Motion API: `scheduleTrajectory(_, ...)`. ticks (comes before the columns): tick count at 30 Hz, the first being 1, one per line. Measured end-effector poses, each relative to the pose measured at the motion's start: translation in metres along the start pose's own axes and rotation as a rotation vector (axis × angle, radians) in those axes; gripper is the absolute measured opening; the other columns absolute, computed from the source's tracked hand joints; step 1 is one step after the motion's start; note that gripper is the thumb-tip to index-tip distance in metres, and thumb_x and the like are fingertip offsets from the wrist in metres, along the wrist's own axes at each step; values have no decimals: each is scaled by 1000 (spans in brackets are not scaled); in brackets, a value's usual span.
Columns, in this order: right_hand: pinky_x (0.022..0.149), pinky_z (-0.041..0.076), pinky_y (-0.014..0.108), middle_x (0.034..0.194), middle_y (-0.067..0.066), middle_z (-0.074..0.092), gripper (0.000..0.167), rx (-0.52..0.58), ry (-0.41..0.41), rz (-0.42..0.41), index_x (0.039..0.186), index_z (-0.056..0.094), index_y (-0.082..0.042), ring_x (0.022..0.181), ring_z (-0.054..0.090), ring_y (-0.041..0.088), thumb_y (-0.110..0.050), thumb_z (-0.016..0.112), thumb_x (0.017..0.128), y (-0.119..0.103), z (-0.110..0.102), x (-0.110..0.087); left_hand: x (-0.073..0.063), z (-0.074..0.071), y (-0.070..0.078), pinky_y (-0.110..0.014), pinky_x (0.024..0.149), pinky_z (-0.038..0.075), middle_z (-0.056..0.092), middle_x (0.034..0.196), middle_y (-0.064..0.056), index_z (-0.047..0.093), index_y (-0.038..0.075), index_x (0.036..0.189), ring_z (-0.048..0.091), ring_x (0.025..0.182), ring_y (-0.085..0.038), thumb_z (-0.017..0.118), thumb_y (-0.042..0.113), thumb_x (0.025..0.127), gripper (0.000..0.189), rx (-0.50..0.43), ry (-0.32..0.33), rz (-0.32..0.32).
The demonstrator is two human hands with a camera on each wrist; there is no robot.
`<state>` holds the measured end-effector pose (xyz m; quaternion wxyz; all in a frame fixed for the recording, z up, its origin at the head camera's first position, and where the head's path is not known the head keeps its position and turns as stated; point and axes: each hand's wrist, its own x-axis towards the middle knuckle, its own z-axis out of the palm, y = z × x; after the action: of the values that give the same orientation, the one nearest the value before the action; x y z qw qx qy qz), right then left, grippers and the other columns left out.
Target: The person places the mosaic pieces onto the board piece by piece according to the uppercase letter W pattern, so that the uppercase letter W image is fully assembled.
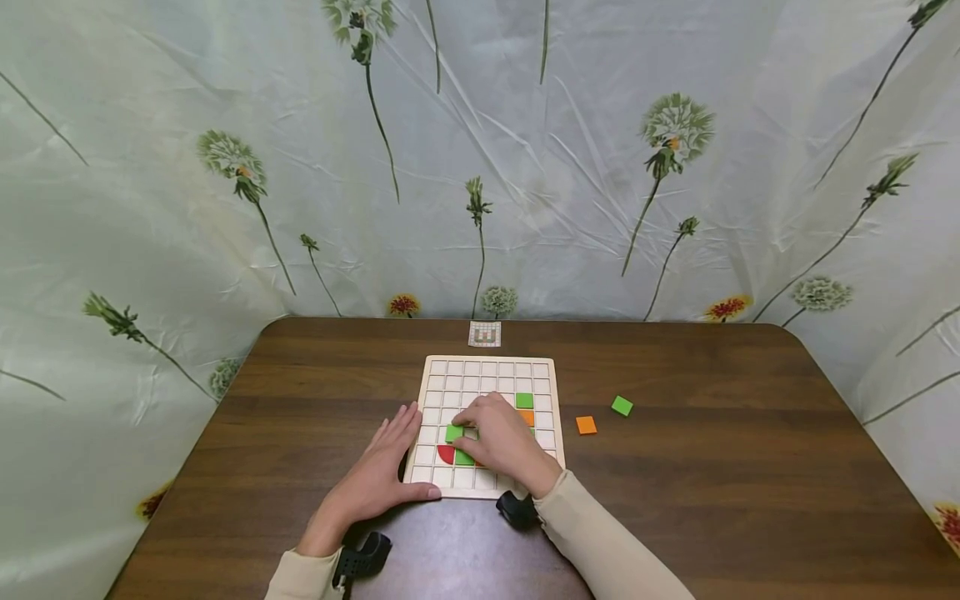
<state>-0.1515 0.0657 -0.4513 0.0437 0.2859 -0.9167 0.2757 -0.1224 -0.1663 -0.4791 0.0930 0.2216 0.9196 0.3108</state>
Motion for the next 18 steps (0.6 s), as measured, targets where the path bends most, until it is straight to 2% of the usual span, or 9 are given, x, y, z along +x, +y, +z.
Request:
scheduleTrajectory(11,85,48,28,92,-2,76,19,0,-15,-30,100,81,-9,89,64,16,-20,81,83,-1,6,7,0,0,-1,-53,123,5,8,168,-13,17,-1,159,4,154,-30,77,63,77,120,3,-9,-2)
scheduleTrajectory(18,84,47,28,94,-3,75,21,-2,-48,-17,102,81,-11,90,64,14,-22,80,84,-2,7,9,0,0,-1,-54,123,5,9,168,-13,18,-1,159,4,154,-30,77,63,78,119,-1,-6,6)
